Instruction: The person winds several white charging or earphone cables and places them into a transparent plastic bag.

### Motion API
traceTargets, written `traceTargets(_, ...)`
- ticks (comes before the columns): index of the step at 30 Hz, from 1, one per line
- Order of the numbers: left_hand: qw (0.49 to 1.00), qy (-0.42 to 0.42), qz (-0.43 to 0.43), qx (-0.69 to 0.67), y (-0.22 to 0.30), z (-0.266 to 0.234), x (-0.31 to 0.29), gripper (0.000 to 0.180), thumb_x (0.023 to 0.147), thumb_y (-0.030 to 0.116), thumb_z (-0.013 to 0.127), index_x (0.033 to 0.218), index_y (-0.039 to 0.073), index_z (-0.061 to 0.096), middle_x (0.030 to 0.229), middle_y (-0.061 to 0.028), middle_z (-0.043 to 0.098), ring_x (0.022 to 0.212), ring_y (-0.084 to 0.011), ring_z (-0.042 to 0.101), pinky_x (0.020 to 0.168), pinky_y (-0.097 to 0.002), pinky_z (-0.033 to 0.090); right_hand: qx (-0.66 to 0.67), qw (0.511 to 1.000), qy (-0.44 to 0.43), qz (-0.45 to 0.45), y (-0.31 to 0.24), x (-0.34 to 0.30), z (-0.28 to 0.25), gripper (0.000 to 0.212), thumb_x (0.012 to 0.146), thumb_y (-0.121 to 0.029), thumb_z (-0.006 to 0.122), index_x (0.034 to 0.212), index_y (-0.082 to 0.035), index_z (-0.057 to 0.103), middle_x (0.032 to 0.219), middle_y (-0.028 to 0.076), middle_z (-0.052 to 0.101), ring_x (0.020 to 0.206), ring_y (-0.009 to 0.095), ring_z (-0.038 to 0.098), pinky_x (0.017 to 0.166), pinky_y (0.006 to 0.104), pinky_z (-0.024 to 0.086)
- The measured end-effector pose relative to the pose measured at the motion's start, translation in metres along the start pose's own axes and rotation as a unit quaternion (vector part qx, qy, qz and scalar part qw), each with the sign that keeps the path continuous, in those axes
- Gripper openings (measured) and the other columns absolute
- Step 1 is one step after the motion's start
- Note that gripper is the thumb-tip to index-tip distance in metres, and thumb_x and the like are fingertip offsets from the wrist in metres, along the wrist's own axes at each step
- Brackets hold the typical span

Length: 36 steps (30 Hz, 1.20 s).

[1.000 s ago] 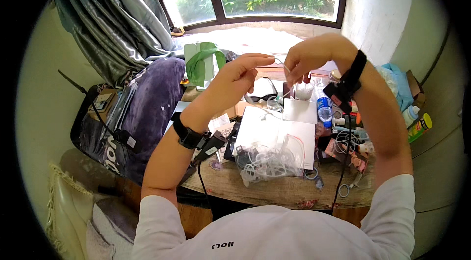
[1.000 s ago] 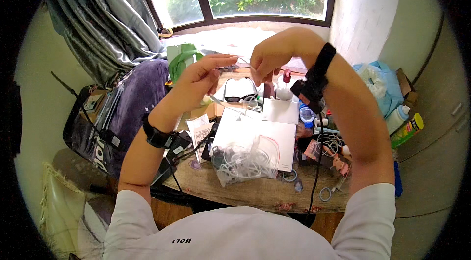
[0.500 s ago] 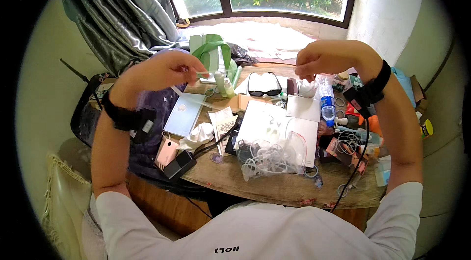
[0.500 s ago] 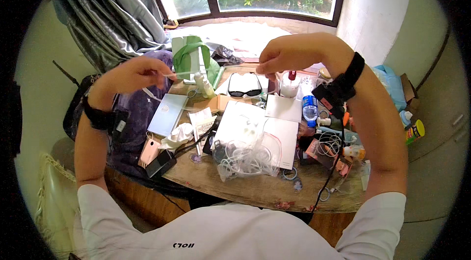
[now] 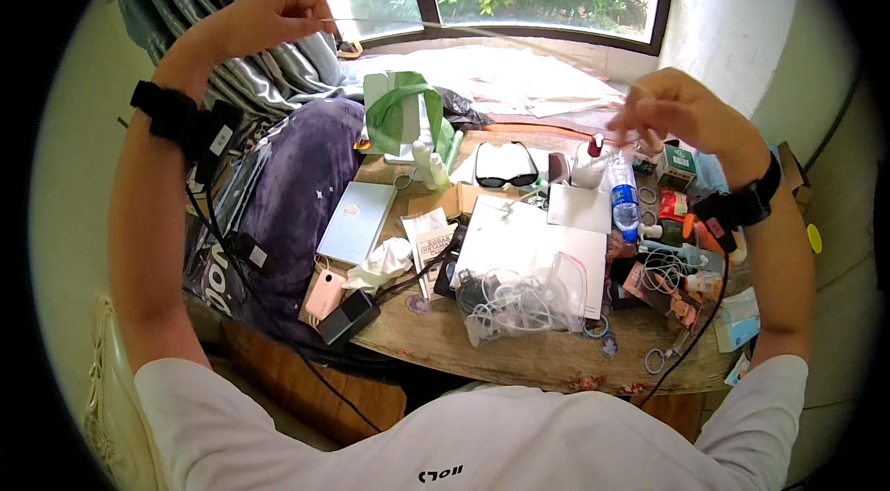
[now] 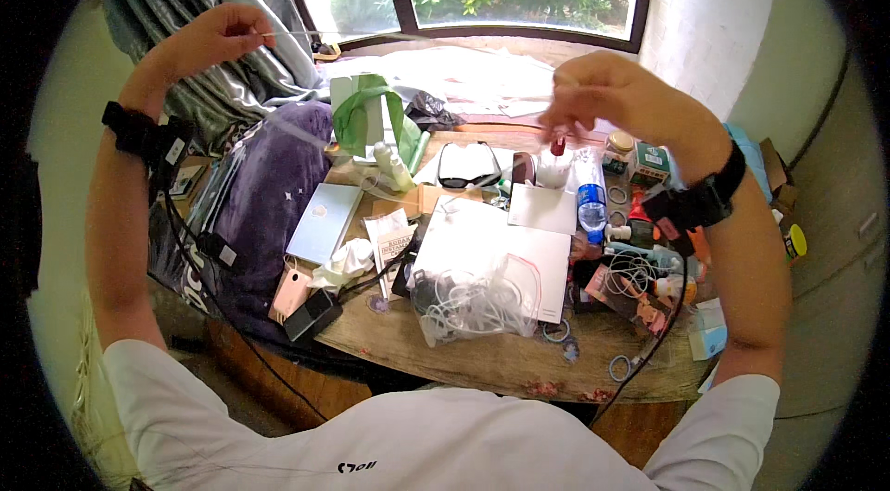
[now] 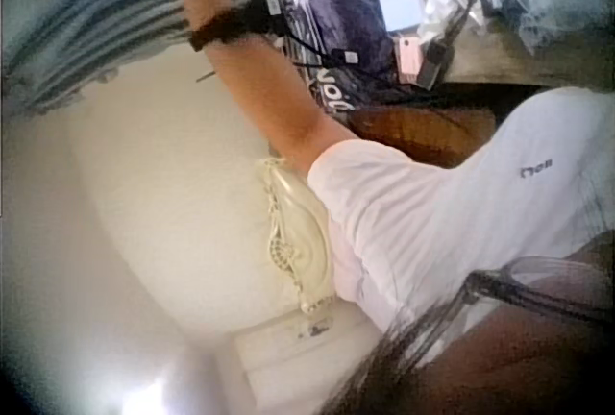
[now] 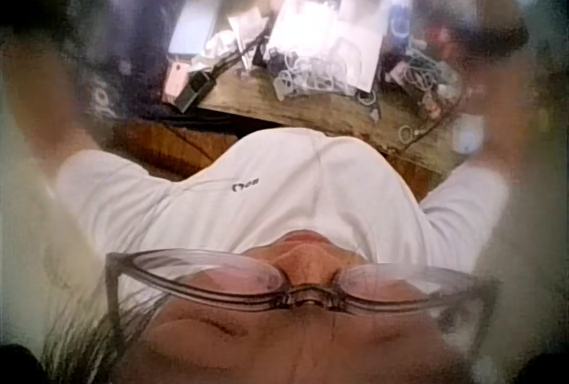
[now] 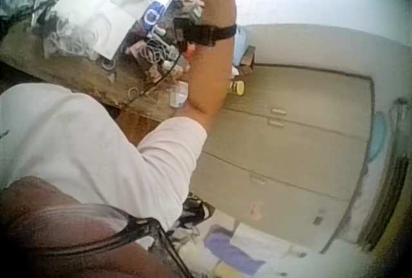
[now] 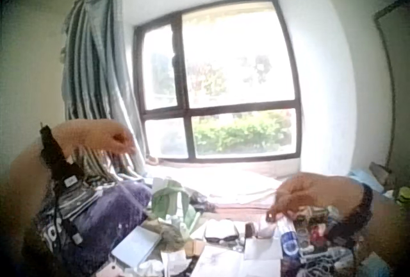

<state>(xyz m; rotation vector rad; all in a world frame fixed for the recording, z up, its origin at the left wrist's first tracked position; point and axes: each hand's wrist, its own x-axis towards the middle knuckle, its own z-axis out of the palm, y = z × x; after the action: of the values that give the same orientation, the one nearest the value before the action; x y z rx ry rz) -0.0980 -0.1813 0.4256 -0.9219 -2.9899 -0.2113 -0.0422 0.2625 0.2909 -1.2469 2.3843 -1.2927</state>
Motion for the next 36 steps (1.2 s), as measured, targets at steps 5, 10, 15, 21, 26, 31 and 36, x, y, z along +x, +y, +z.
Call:
traceTargets(5, 0.988, 0.081, 0.006, 0.134, -0.049, -0.030, -0.005, 0.021, 0.097, 0.023, 0.054, 0.089, 0.005, 0.060, 0.076, 0.0031, 0.053, 0.067, -0.0060, 0.044, 0.061, -0.0223, 0.039, 0.163, 0.977, 0.100, 0.096, 0.011, -0.057, -0.050, 0.039, 0.100, -0.034, 0.046, 0.068, -0.013, 0.040, 0.055, -0.005, 0.035, 0.046, 0.005, 0.036, 0.039, 0.0222, 0.028)
traceTargets(10, 0.989, 0.086, -0.082, 0.086, -0.043, -0.037, -0.012, 0.034, 0.096, 0.038, 0.053, 0.082, 0.009, 0.062, 0.061, 0.0048, 0.042, 0.055, -0.0061, 0.038, 0.051, -0.0244, 0.033, 0.040, 0.961, 0.184, 0.201, -0.019, -0.110, -0.079, 0.039, 0.098, -0.033, 0.050, 0.066, -0.014, 0.041, 0.056, -0.006, 0.033, 0.046, 0.004, 0.031, 0.042, 0.0205, 0.026)
traceTargets(15, 0.993, 0.036, -0.093, -0.056, -0.059, -0.013, -0.003, 0.037, 0.096, 0.043, 0.053, 0.073, 0.013, 0.053, 0.059, 0.0078, 0.039, 0.050, -0.0026, 0.037, 0.045, -0.0209, 0.031, -0.064, 0.915, 0.194, 0.349, -0.021, -0.201, -0.118, 0.037, 0.096, -0.038, 0.054, 0.068, -0.015, 0.045, 0.058, -0.006, 0.039, 0.048, 0.004, 0.033, 0.041, 0.0219, 0.026)
traceTargets(21, 0.989, -0.044, -0.084, -0.115, -0.045, 0.056, 0.000, 0.027, 0.089, 0.021, 0.054, 0.065, 0.011, 0.051, 0.056, 0.0060, 0.041, 0.046, -0.0046, 0.038, 0.042, -0.0231, 0.031, -0.126, 0.796, 0.310, 0.505, -0.055, -0.313, -0.131, 0.032, 0.095, -0.037, 0.055, 0.073, -0.016, 0.048, 0.059, -0.007, 0.040, 0.049, 0.005, 0.033, 0.043, 0.0226, 0.028)
traceTargets(26, 0.947, 0.029, -0.086, -0.307, -0.080, 0.095, -0.030, 0.037, 0.092, 0.032, 0.057, 0.062, 0.013, 0.048, 0.050, 0.0042, 0.041, 0.041, -0.0058, 0.034, 0.039, -0.0238, 0.026, -0.208, 0.722, 0.303, 0.586, -0.100, -0.378, -0.145, 0.031, 0.094, -0.037, 0.056, 0.073, -0.016, 0.048, 0.059, -0.007, 0.039, 0.049, 0.006, 0.033, 0.044, 0.0232, 0.028)
traceTargets(31, 0.949, -0.080, -0.057, -0.300, -0.095, 0.117, -0.054, 0.043, 0.091, 0.039, 0.060, 0.061, 0.012, 0.047, 0.052, 0.0048, 0.042, 0.044, -0.0042, 0.037, 0.040, -0.0219, 0.029, -0.259, 0.677, 0.268, 0.634, -0.130, -0.405, -0.154, 0.036, 0.091, -0.044, 0.060, 0.072, -0.018, 0.045, 0.060, -0.007, 0.037, 0.052, 0.007, 0.031, 0.046, 0.0244, 0.028)
traceTargets(36, 0.949, -0.153, -0.090, -0.260, -0.051, 0.138, -0.055, 0.038, 0.092, 0.036, 0.058, 0.065, 0.012, 0.048, 0.055, 0.0047, 0.042, 0.047, -0.0048, 0.037, 0.042, -0.0227, 0.031, -0.306, 0.614, 0.278, 0.672, -0.165, -0.414, -0.167, 0.035, 0.090, -0.045, 0.062, 0.073, -0.019, 0.046, 0.061, -0.007, 0.038, 0.052, 0.006, 0.030, 0.046, 0.0244, 0.027)
